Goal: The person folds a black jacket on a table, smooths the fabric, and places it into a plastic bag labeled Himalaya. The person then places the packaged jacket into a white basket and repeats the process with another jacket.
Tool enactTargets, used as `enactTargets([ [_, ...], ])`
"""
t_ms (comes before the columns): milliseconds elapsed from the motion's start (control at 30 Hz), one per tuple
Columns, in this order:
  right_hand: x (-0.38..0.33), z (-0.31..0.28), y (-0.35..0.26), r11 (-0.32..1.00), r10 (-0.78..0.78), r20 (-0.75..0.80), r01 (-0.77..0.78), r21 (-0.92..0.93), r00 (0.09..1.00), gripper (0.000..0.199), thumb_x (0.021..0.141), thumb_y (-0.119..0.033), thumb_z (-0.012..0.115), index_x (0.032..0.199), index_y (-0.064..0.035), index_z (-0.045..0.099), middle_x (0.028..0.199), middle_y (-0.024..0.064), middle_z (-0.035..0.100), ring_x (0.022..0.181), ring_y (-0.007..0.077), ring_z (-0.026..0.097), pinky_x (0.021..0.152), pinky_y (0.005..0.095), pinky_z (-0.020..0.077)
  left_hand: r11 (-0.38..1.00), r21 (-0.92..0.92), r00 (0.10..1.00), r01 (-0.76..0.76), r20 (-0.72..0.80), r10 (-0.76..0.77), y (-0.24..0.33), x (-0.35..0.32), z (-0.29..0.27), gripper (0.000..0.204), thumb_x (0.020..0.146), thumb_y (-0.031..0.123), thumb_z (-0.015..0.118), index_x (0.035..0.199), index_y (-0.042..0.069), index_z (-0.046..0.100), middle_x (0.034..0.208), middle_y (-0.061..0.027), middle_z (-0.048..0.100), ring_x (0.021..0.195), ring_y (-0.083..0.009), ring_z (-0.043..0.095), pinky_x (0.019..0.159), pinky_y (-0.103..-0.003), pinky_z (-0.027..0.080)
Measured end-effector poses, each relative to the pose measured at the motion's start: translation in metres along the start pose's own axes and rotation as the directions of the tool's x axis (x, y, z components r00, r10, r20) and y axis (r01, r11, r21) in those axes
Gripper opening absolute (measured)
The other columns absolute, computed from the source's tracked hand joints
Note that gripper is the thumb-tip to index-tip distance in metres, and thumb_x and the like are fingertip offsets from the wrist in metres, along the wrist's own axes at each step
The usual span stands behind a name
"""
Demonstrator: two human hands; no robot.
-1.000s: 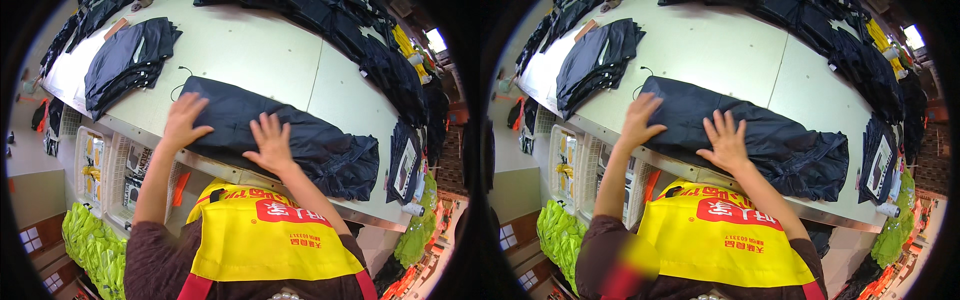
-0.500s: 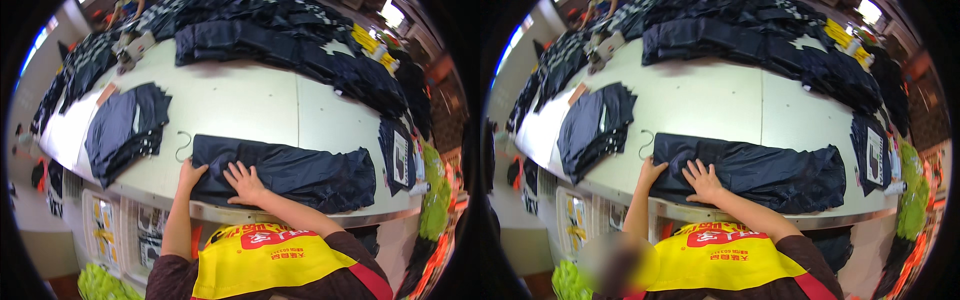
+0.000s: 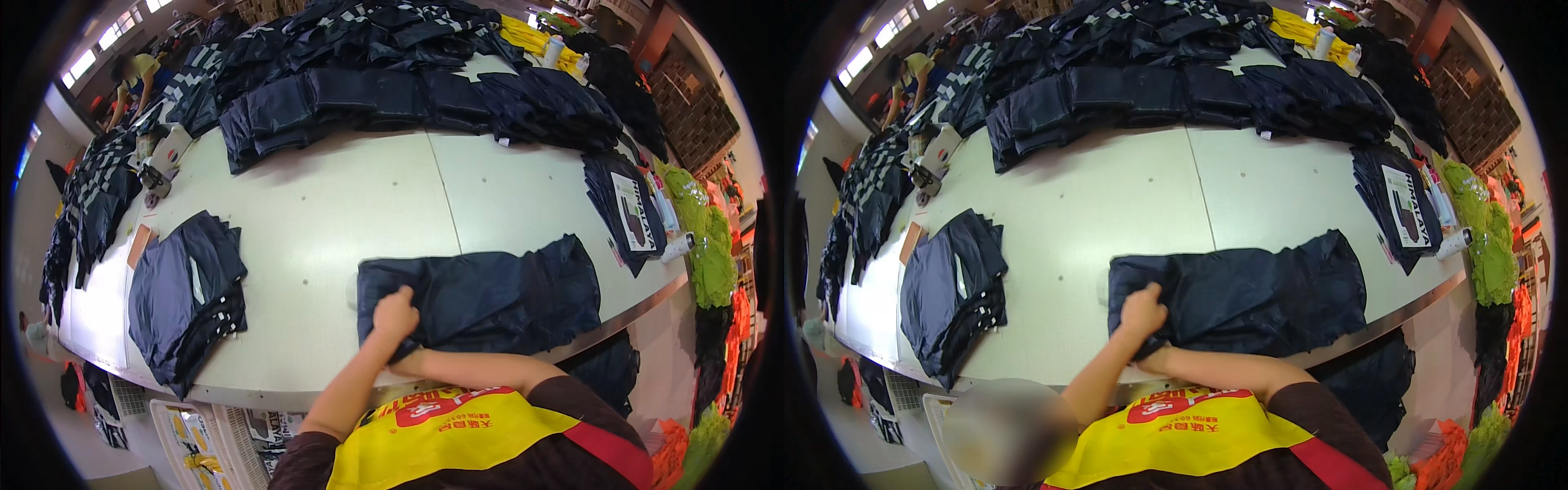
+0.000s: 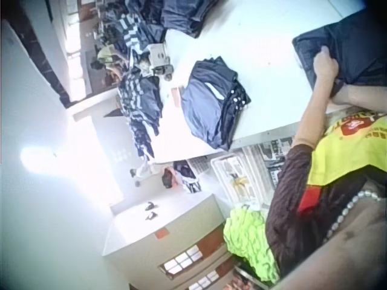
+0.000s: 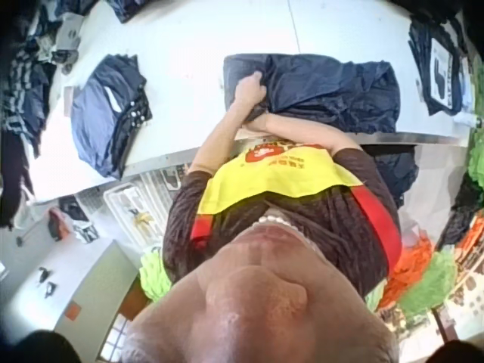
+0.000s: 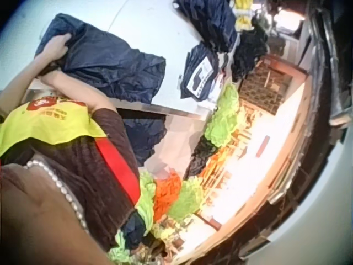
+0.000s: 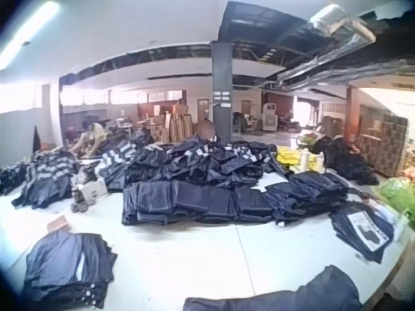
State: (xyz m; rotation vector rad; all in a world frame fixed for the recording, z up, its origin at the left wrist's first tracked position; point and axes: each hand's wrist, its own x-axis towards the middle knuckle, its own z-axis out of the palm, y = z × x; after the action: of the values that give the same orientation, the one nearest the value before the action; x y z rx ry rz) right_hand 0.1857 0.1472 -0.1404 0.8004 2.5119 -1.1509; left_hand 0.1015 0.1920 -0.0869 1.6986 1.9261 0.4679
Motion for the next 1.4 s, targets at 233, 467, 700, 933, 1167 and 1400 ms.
enactTargets([
  [233, -0.068, -0.203, 0.056, 0.885, -0.352, 0.838, -0.143, 0.444, 0.418, 0.052, 0.091, -0.04, 0.056, 0.127, -0.0029, 0.05, 0.111, 0.0133, 0.062, 0.095, 0.0168, 0.061, 0.083, 0.0341, 0.0489, 0.998, -0.048, 0.996, 0.048, -0.072, -0.051, 0.021, -0.013, 0.044, 0.022, 0.07, 0.017, 0.061, 0.083, 0.005, 0.048, 0.078, -0.0185, 0.061, 0.068, -0.0391, 0.061, 0.059, -0.05, 0.049],
  [467, 0.063, -0.468, 0.296, 0.725, -0.261, -0.862, -0.501, -0.472, 0.434, 0.042, 0.069, -0.018, 0.067, 0.106, -0.0038, 0.053, 0.104, 0.0131, 0.056, 0.103, 0.0328, 0.052, 0.08, 0.0452, 0.046, 0.996, 0.003, 0.98, 0.088, -0.178, -0.087, 0.025, -0.004, 0.045, 0.019, 0.069, 0.017, 0.062, 0.08, 0.007, 0.051, 0.07, -0.0127, 0.058, 0.056, -0.0343, 0.059, 0.05, -0.042, 0.049],
  [700, 0.163, -0.496, 0.327, 0.677, 0.065, -0.844, -0.645, -0.355, 0.532, 0.063, 0.078, -0.019, 0.064, 0.135, -0.0165, 0.036, 0.12, 0.0176, 0.055, 0.115, 0.0409, 0.049, 0.087, 0.0573, 0.0432, 0.994, 0.085, 0.912, 0.074, -0.409, -0.033, 0.004, -0.011, 0.062, 0.021, 0.063, 0.014, 0.065, 0.079, 0.003, 0.057, 0.063, -0.0111, 0.055, 0.051, -0.0297, 0.057, 0.046, -0.035, 0.048],
  [933, 0.155, -0.489, 0.344, 0.78, -0.206, -0.798, -0.398, -0.484, 0.567, 0.026, 0.08, -0.002, 0.052, 0.106, -0.0002, 0.05, 0.088, 0.0204, 0.064, 0.081, 0.0374, 0.065, 0.069, 0.044, 0.053, 0.988, 0.121, 0.927, 0.099, -0.371, -0.047, 0.004, -0.013, 0.063, 0.022, 0.064, 0.015, 0.064, 0.081, 0.002, 0.057, 0.065, -0.0119, 0.055, 0.055, -0.0297, 0.058, 0.048, -0.035, 0.048],
  [1167, -0.038, -0.454, 0.239, 0.988, -0.105, -0.929, -0.069, -0.138, 0.356, 0.048, 0.074, -0.014, 0.06, 0.121, -0.0016, 0.056, 0.082, 0.0266, 0.061, 0.074, 0.0317, 0.065, 0.068, 0.0368, 0.0492, 0.987, 0.025, 0.951, 0.159, -0.272, -0.147, 0.009, -0.002, 0.051, 0.028, 0.068, 0.021, 0.064, 0.085, 0.006, 0.048, 0.073, -0.0153, 0.057, 0.064, -0.0378, 0.058, 0.052, -0.047, 0.047],
  [1400, -0.184, -0.314, 0.109, 0.837, -0.543, -0.643, 0.29, -0.464, 0.54, 0.062, 0.066, 0.012, 0.056, 0.127, -0.0007, 0.051, 0.126, 0.0182, 0.055, 0.119, 0.0318, 0.052, 0.101, 0.0362, 0.0397, 0.993, 0.054, 0.992, 0.108, -0.072, -0.104, 0.046, -0.044, 0.027, 0.074, 0.071, 0.051, 0.068, 0.12, -0.003, 0.05, 0.112, -0.0179, 0.055, 0.102, -0.0318, 0.054, 0.083, -0.039, 0.046],
])
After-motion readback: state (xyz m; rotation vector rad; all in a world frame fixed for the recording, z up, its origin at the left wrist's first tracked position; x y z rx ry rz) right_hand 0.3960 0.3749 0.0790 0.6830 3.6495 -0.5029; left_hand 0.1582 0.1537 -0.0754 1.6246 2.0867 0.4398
